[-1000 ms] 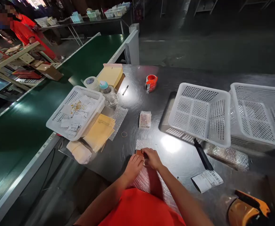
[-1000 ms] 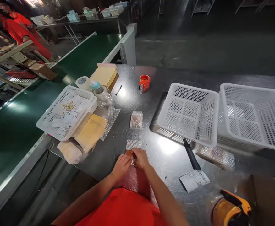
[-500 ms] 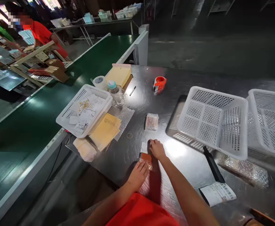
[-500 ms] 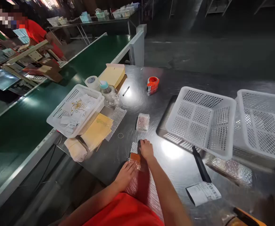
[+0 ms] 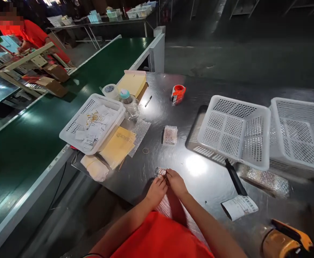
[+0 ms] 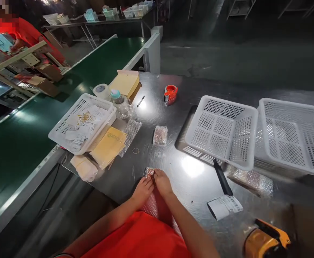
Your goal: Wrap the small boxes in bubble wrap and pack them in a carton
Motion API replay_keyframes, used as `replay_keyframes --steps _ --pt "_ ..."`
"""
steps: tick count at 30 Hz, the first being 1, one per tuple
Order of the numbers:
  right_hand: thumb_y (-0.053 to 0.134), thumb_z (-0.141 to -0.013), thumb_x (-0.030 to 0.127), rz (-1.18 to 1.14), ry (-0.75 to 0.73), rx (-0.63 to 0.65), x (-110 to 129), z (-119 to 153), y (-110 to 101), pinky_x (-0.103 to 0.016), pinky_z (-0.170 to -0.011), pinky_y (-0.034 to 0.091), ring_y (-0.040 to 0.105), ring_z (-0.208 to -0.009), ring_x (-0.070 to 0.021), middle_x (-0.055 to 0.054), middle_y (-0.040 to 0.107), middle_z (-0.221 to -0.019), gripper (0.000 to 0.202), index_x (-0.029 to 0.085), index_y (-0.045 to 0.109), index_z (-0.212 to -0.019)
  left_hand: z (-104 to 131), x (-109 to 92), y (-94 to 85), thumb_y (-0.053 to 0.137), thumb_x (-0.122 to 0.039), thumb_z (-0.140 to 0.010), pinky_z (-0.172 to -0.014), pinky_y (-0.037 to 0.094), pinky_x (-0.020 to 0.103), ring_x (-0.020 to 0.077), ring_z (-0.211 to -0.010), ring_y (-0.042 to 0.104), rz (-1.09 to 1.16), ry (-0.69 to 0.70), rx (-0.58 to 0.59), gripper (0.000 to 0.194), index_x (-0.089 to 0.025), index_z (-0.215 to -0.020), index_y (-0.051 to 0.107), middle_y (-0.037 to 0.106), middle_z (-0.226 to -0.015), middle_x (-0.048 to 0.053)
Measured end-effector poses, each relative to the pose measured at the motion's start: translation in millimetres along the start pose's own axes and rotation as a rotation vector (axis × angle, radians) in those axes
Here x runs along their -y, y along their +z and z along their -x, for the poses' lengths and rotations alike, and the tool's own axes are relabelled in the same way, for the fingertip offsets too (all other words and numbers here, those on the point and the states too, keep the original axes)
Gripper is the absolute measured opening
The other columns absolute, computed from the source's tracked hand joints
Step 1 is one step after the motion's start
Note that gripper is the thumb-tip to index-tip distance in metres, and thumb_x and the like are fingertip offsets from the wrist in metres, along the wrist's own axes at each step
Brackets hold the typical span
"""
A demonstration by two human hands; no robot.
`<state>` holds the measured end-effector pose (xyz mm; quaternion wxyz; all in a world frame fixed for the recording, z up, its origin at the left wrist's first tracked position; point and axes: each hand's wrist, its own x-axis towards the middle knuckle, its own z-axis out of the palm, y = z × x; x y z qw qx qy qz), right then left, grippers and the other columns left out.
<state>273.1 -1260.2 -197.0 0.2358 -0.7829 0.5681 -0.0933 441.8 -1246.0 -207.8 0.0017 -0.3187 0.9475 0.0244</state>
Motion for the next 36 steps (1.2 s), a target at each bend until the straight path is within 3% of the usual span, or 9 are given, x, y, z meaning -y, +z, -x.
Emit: replay_keyframes --steps 3,8,11,14,20,25,27,31,36 --pt "0.043 -0.083 0.001 0.006 -0.058 -0.023 -3 6 5 -0.042 -0.109 0.046 0.052 -0.130 -0.0246 -0.014 0.059 -0.138 0.048 0.012 0.061 -0.126 -9 10 -1.1 0.043 -0.011 -0.096 -0.101 0.047 0.040 0.0185 -0.105 0.065 0.007 0.041 -0.049 0.024 -0.017 -0.093 0.067 0.071 -0.108 0.008" --pt "0.045 -0.086 0.005 0.009 -0.111 -0.042 -10 10 7 -0.041 -0.111 0.044 0.048 -0.134 -0.0237 -0.012 0.054 -0.143 0.048 0.014 0.057 -0.132 -14 23 -3.0 0.047 -0.009 -0.093 -0.093 0.052 0.038 0.0188 -0.099 0.066 0.026 0.071 -0.120 0.020 -0.016 -0.096 0.065 0.070 -0.105 0.009" --pt "0.047 -0.087 0.007 0.002 -0.105 -0.050 -9 10 11 -0.044 -0.111 0.044 0.046 -0.135 -0.0256 -0.013 0.052 -0.144 0.047 0.015 0.056 -0.133 -15 25 -3.9 0.049 -0.010 -0.092 -0.092 0.053 0.041 0.0228 -0.104 0.065 0.026 0.032 -0.153 0.020 -0.012 -0.105 0.064 0.070 -0.108 0.013" --pt "0.049 -0.088 0.009 -0.007 -0.098 -0.057 -7 7 12 -0.046 -0.110 0.044 0.048 -0.134 -0.0277 -0.015 0.054 -0.142 0.045 0.013 0.057 -0.132 -18 28 -8.8 0.053 -0.016 -0.090 -0.099 0.048 0.049 0.0284 -0.121 0.058 0.009 -0.013 -0.162 0.033 -0.008 -0.122 0.059 0.064 -0.126 0.018" --pt "0.059 -0.089 0.024 0.042 -0.069 -0.073 5 5 2 -0.035 -0.103 0.048 0.061 -0.118 -0.0233 -0.012 0.066 -0.127 0.035 0.012 0.064 -0.122 -16 50 -8.6 0.051 -0.019 -0.089 -0.107 0.042 0.053 0.0274 -0.123 0.058 0.024 0.104 -0.096 0.036 -0.021 -0.123 0.064 0.066 -0.129 0.008" --pt "0.061 -0.089 0.034 0.101 -0.053 -0.093 8 2 -3 -0.026 -0.093 0.050 0.062 -0.108 -0.0177 -0.003 0.072 -0.114 0.020 0.020 0.071 -0.101 -17 78 21.7 0.045 -0.023 -0.091 -0.088 0.055 0.039 0.0239 -0.109 0.066 -0.062 0.379 -0.411 0.033 -0.026 -0.116 0.067 0.071 -0.121 0.005" --pt "0.059 -0.089 0.033 0.104 -0.042 -0.110 7 2 -2 -0.026 -0.090 0.050 0.062 -0.106 -0.0168 0.000 0.073 -0.110 0.016 0.024 0.071 -0.095 -18 84 25.4 0.044 -0.022 -0.093 -0.086 0.055 0.037 0.0236 -0.108 0.067 -0.088 0.438 -0.460 0.032 -0.025 -0.114 0.068 0.071 -0.120 0.005" --pt "0.060 -0.089 0.033 0.085 -0.044 -0.133 4 1 4 -0.028 -0.092 0.049 0.061 -0.111 -0.0185 -0.001 0.072 -0.114 0.017 0.022 0.071 -0.097 -19 85 16.1 0.045 -0.023 -0.093 -0.082 0.057 0.036 0.0243 -0.106 0.068 -0.063 0.475 -0.460 0.029 -0.025 -0.111 0.069 0.072 -0.117 0.006" --pt "0.068 -0.084 0.029 0.016 -0.080 -0.147 -1 -1 11 -0.030 -0.096 0.048 0.061 -0.113 -0.0216 -0.007 0.070 -0.120 0.025 0.015 0.071 -0.105 -22 80 3.1 0.043 -0.024 -0.095 -0.081 0.059 0.035 0.0241 -0.103 0.069 0.020 0.387 -0.395 0.031 -0.024 -0.110 0.071 0.072 -0.116 0.007"
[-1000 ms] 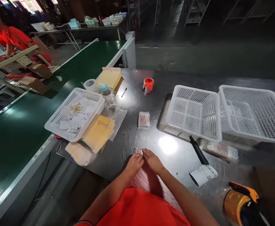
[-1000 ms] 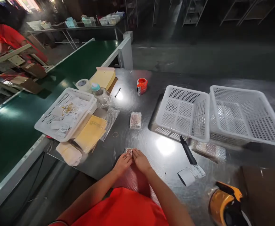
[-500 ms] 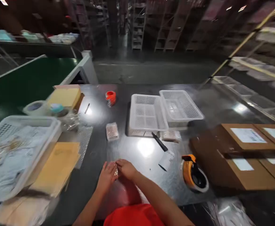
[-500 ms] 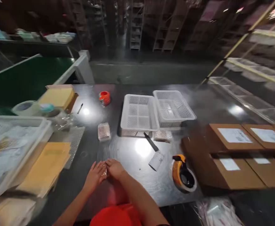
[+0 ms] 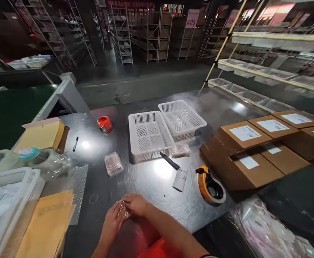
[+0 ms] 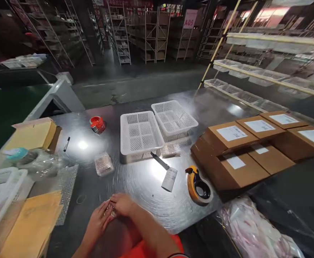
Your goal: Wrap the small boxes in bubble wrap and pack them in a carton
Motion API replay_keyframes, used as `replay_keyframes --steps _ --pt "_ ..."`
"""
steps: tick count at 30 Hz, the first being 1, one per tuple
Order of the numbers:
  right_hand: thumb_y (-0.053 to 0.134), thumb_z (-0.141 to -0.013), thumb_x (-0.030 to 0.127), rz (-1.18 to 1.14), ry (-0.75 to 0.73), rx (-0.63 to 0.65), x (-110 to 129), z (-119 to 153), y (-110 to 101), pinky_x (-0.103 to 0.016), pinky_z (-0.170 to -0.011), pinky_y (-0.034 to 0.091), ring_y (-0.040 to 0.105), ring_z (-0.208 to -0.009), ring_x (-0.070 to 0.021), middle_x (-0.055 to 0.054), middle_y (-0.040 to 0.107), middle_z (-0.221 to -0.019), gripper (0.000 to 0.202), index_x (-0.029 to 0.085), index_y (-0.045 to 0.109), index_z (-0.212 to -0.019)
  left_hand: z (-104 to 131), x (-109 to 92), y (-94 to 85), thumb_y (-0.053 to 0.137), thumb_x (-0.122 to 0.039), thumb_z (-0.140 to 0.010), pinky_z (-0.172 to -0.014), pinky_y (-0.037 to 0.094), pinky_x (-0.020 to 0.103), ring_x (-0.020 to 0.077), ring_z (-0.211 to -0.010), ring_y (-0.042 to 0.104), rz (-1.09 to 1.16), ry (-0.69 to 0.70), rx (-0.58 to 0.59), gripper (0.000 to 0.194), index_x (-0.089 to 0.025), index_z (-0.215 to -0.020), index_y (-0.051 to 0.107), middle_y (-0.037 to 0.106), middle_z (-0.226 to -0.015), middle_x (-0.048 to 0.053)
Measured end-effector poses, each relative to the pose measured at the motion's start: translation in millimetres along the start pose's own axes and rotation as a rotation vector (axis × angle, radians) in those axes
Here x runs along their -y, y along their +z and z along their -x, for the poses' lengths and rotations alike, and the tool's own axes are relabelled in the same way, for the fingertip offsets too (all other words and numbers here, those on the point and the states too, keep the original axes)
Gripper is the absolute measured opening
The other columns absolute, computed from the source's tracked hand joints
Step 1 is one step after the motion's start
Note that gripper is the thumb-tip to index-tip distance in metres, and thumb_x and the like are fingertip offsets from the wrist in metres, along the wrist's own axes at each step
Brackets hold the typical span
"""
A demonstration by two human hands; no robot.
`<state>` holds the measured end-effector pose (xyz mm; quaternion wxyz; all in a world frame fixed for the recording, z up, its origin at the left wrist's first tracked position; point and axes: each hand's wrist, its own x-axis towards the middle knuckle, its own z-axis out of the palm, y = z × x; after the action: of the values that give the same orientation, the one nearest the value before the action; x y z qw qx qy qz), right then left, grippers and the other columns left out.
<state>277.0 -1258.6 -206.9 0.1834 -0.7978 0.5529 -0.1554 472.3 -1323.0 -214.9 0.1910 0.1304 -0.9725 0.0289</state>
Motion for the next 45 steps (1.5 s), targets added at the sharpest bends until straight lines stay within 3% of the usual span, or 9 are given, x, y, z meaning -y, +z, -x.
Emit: replay_keyframes --steps 8,18,22,26,30,35,39,42,45 --pt "0.063 -0.087 0.028 -0.197 -0.011 -0.076 -8 4 9 -0.042 -0.100 0.047 0.061 -0.114 -0.0282 -0.016 0.068 -0.120 0.030 0.010 0.070 -0.110 -17 -21 -14.2 0.058 -0.016 -0.083 -0.093 0.055 0.045 0.0262 -0.111 0.065 0.168 -0.463 0.190 0.035 -0.021 -0.116 0.068 0.070 -0.121 0.008" --pt "0.067 -0.082 0.024 -0.254 0.037 -0.100 -8 11 4 -0.050 -0.105 0.044 0.055 -0.125 -0.0315 -0.018 0.062 -0.131 0.039 0.015 0.065 -0.120 -7 -22 4.2 0.062 -0.016 -0.082 -0.087 0.057 0.049 0.0292 -0.107 0.068 0.277 -0.558 0.062 0.022 -0.024 -0.095 0.077 0.072 -0.117 0.008" --pt "0.054 -0.089 0.029 -0.209 0.388 -0.406 -28 81 -15 -0.050 -0.105 0.044 0.048 -0.131 -0.0297 -0.017 0.050 -0.144 0.042 0.020 0.056 -0.130 -2 -20 5.4 0.058 -0.027 -0.087 -0.085 0.058 0.049 0.0304 -0.106 0.068 0.302 -0.554 0.024 0.021 -0.024 -0.093 0.077 0.073 -0.115 0.009" --pt "0.040 -0.090 0.040 0.138 1.154 -0.722 -53 215 -43 -0.050 -0.102 0.044 0.050 -0.126 -0.0323 -0.023 0.056 -0.130 0.048 0.010 0.052 -0.126 5 -17 10.3 0.051 -0.040 -0.092 -0.084 0.058 0.052 0.0323 -0.104 0.069 0.330 -0.555 -0.004 0.033 -0.022 -0.091 0.078 0.073 -0.113 0.011" --pt "0.047 -0.084 0.043 0.234 1.597 -0.609 -62 302 -60 -0.059 -0.089 0.045 0.057 -0.109 -0.0446 -0.037 0.058 -0.112 0.061 -0.006 0.051 -0.119 11 -17 13.7 0.047 -0.046 -0.093 -0.084 0.059 0.052 0.0324 -0.106 0.068 0.314 -0.581 0.024 0.038 -0.022 -0.092 0.078 0.072 -0.116 0.010" --pt "0.052 -0.075 0.037 0.114 1.607 -0.398 -67 309 -71 -0.061 -0.098 0.036 0.065 -0.093 -0.0398 -0.021 0.069 -0.082 0.024 0.017 0.063 -0.075 7 -18 9.3 0.050 -0.044 -0.091 -0.086 0.059 0.050 0.0311 -0.107 0.068 0.328 -0.621 0.047 0.035 -0.022 -0.092 0.078 0.073 -0.114 0.009" --pt "0.043 -0.074 0.043 -0.018 1.592 -0.409 -47 318 -87 -0.060 -0.098 0.038 0.068 -0.081 -0.0371 -0.017 0.070 -0.073 0.028 0.022 0.062 -0.074 -2 -22 4.9 0.053 -0.035 -0.089 -0.088 0.057 0.052 0.0310 -0.108 0.067 0.353 -0.614 0.028 0.028 -0.022 -0.088 0.078 0.073 -0.113 0.009" --pt "0.051 -0.065 0.058 -0.402 1.561 -0.643 -2 319 -98 -0.046 -0.074 0.052 0.068 -0.078 -0.0325 -0.014 0.073 -0.083 0.036 0.027 0.063 -0.078 -5 -22 8.3 0.057 -0.026 -0.087 -0.088 0.057 0.052 0.0301 -0.108 0.067 0.366 -0.613 -0.001 0.021 -0.022 -0.090 0.077 0.073 -0.115 0.009" --pt "0.063 -0.056 0.063 -0.796 1.555 -0.824 54 277 -101 -0.040 -0.064 0.054 0.067 -0.074 -0.0307 -0.011 0.074 -0.081 0.043 0.026 0.067 -0.077 -3 -22 14.5 0.062 -0.021 -0.083 -0.089 0.057 0.051 0.0290 -0.108 0.067 0.384 -0.626 -0.010 0.017 -0.023 -0.092 0.076 0.072 -0.116 0.008"
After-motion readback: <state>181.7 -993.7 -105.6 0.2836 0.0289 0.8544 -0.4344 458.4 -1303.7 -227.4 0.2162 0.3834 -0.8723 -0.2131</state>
